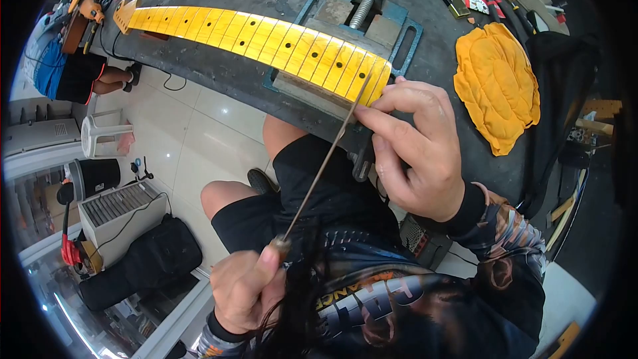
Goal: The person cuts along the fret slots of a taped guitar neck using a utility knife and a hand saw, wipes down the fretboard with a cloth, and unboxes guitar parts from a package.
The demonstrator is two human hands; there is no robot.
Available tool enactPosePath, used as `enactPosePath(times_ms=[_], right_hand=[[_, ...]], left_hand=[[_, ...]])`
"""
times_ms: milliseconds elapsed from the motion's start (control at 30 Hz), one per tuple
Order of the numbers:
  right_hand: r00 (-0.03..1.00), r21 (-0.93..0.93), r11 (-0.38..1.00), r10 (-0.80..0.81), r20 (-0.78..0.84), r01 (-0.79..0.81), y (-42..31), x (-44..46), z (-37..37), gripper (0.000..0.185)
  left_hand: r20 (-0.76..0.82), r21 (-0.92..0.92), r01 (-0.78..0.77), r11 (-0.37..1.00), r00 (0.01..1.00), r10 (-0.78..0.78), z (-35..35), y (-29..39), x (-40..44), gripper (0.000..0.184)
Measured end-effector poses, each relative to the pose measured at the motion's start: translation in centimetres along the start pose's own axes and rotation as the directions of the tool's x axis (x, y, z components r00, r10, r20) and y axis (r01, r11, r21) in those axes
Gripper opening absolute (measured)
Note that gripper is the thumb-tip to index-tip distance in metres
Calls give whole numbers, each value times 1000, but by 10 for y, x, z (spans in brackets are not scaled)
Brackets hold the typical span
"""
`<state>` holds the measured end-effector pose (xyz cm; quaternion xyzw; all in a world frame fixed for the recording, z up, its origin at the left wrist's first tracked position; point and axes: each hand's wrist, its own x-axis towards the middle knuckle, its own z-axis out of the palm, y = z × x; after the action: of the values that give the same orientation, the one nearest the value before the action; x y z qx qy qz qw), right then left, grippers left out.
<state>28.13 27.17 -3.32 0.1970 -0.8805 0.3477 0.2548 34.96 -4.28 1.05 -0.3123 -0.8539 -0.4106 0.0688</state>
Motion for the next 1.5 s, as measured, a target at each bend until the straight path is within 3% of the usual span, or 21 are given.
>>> enactPosePath(times_ms=[300,467,700,767,800,900,1033,1300,1500], right_hand=[[1000,14,1000,20,-21,-20,1,-1,1,44],[999,46,999,27,-23,-26,4,-2,1,44],[998,52,998,47,-49,-44,4,-4,4,45],[998,55,997,47,-50,-44,4,-3,3,45],[998,51,998,40,-44,-37,4,-3,2,45],[999,49,998,32,-43,-30,4,-3,3,45],[999,47,998,33,-41,-31,2,-3,2,46],[999,19,1000,20,-48,-19,0,0,0,48],[999,37,999,15,-45,-13,3,-1,1,49]], left_hand=[[17,-19,-71,997,997,72,13,-10,42,59],[33,-18,-54,998,998,54,-4,-14,6,54],[-5,-38,-19,999,1000,19,20,-2,46,54],[44,63,-27,998,999,24,4,1,18,53],[31,96,153,984,987,-157,-4,12,-13,42],[-19,92,34,995,999,-32,1,13,-11,49],[-21,108,-3,994,1000,5,10,13,12,53],[-65,81,46,996,997,-41,12,13,6,49],[-28,124,-15,992,999,18,9,13,7,53]])
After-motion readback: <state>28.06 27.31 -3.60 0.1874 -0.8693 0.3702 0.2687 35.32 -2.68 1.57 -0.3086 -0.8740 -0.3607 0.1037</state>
